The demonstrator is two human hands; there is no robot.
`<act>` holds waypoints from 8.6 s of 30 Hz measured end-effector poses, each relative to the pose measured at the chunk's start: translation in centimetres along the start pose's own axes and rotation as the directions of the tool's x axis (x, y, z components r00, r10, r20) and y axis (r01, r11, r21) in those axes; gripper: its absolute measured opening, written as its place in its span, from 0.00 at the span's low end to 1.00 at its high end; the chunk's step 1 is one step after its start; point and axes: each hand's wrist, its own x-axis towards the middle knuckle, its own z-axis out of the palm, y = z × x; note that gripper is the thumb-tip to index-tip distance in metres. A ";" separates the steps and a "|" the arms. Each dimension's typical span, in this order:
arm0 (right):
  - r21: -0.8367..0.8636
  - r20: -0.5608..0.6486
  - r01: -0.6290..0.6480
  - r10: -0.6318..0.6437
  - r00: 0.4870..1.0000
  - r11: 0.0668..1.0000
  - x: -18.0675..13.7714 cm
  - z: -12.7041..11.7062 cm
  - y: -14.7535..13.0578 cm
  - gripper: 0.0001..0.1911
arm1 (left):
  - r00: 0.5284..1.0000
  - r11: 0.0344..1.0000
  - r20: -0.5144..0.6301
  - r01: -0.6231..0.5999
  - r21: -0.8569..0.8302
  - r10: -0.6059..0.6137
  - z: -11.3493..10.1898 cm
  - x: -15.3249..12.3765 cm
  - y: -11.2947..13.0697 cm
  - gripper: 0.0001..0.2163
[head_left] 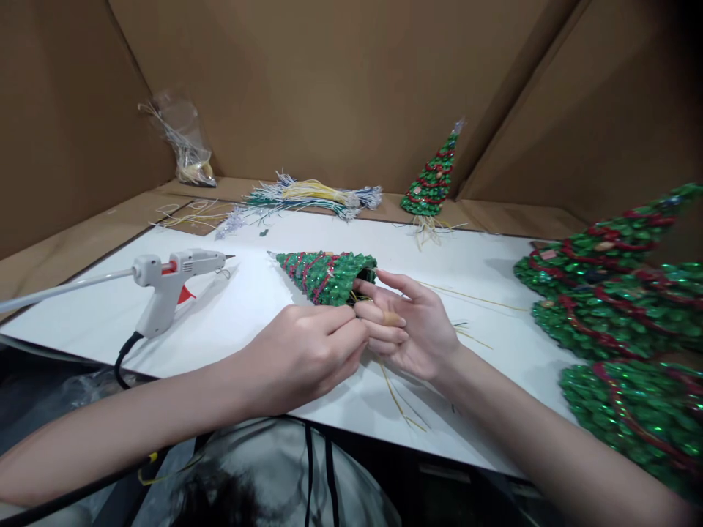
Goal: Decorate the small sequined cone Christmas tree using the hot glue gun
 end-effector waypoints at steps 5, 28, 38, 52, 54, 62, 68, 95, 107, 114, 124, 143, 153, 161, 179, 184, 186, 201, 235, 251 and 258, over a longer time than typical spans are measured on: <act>0.010 0.020 0.012 -0.012 1.000 1.000 0.2 -0.2 0.1 0.16 | 0.999 0.999 -0.034 -0.021 0.035 0.022 0.4 0.1 0.0 0.06; -0.006 0.007 0.006 -0.006 1.000 1.000 0.1 -0.1 0.0 0.17 | 1.000 1.000 0.005 0.012 -0.004 -0.012 -0.1 0.0 0.1 0.07; 0.000 0.034 0.004 -0.004 0.999 1.000 0.2 -0.3 0.0 0.16 | 0.995 1.000 -0.101 -0.022 -0.014 0.021 0.6 0.5 0.3 0.07; 0.042 -0.031 -0.019 0.020 0.999 0.999 -0.1 0.4 -0.1 0.23 | 0.992 0.967 0.008 0.125 -0.224 -0.126 -0.9 0.0 0.2 0.05; 0.046 -0.041 -0.020 0.022 0.999 0.999 -0.1 0.4 -0.1 0.24 | 0.992 0.959 0.035 0.124 -0.253 -0.120 -1.0 -0.2 0.0 0.06; 0.041 0.002 -0.036 0.036 0.999 0.999 0.0 0.0 -0.1 0.27 | 0.986 0.925 0.043 0.166 -0.341 -0.161 -1.3 -1.2 -1.2 0.06; 0.036 0.044 -0.053 0.052 0.998 0.998 0.0 -0.3 -0.2 0.28 | 0.973 0.920 -0.003 0.218 -0.325 -0.231 -1.7 -1.8 -2.4 0.04; -0.463 -0.116 0.012 -0.074 0.991 0.886 0.2 -1.2 -1.7 0.05 | 0.960 0.764 0.067 0.259 -0.591 -0.273 -0.3 3.0 -7.6 0.16; -0.683 -0.196 -0.002 -0.180 0.964 0.731 1.1 -0.9 -1.3 0.15 | 0.947 0.652 0.292 0.306 -0.693 -0.133 0.2 2.1 -9.1 0.20; -0.732 -0.152 0.054 -0.240 0.959 0.679 1.5 -0.6 -0.9 0.18 | 0.961 0.752 0.257 0.245 -0.612 -0.103 0.4 2.1 -8.7 0.22; -0.750 -0.143 0.134 -0.356 0.924 0.648 1.9 -0.8 -0.2 0.15 | 0.972 0.858 0.234 0.140 -0.495 -0.023 0.6 2.0 -8.7 0.24; -0.670 -0.197 0.153 -0.373 0.907 0.726 1.5 -1.5 0.2 0.15 | 0.970 0.829 0.232 0.190 -0.526 -0.076 0.9 1.8 -8.6 0.25; -0.696 -0.156 0.185 -0.398 0.904 0.694 1.7 -1.5 0.2 0.17 | 0.973 0.839 0.227 0.155 -0.521 -0.038 0.7 2.0 -8.6 0.24; -0.686 -0.158 0.184 -0.391 0.907 0.704 1.6 -1.6 0.2 0.16 | 0.971 0.829 0.236 0.170 -0.533 -0.048 0.7 2.0 -8.6 0.24; -0.671 -0.179 0.170 -0.380 0.907 0.722 1.7 -1.6 0.3 0.15 | 0.967 0.734 -0.099 0.110 -0.670 -0.236 -1.1 -0.6 -6.4 0.18; -0.664 -0.170 0.169 -0.367 0.914 0.728 1.7 -1.6 0.3 0.16 | 0.958 0.724 -0.052 0.177 -0.667 -0.282 -0.9 -2.7 -5.5 0.21; -0.659 -0.169 0.175 -0.371 0.913 0.732 1.6 -1.6 0.3 0.14 | 0.956 0.721 -0.035 0.195 -0.665 -0.290 -0.7 -3.1 -5.4 0.22; -0.648 -0.140 0.193 -0.364 0.921 0.737 1.2 -1.3 0.4 0.17 | 0.966 0.681 0.023 0.199 -0.705 -0.259 -0.4 -3.8 -5.4 0.25; -0.672 -0.112 0.266 -0.450 0.886 0.691 1.5 -1.0 1.1 0.22 | 0.959 0.637 0.167 0.278 -0.719 -0.230 -0.1 -4.1 -6.0 0.24; -0.633 -0.161 0.204 -0.384 0.909 0.747 1.5 -1.4 0.7 0.18 | 0.954 0.497 0.102 0.236 -0.835 -0.282 -0.1 -4.0 -5.7 0.24; -0.610 -0.174 0.213 -0.391 0.904 0.763 1.5 -1.3 0.9 0.18 | 0.958 0.582 0.101 0.245 -0.776 -0.269 -0.3 -4.0 -5.9 0.24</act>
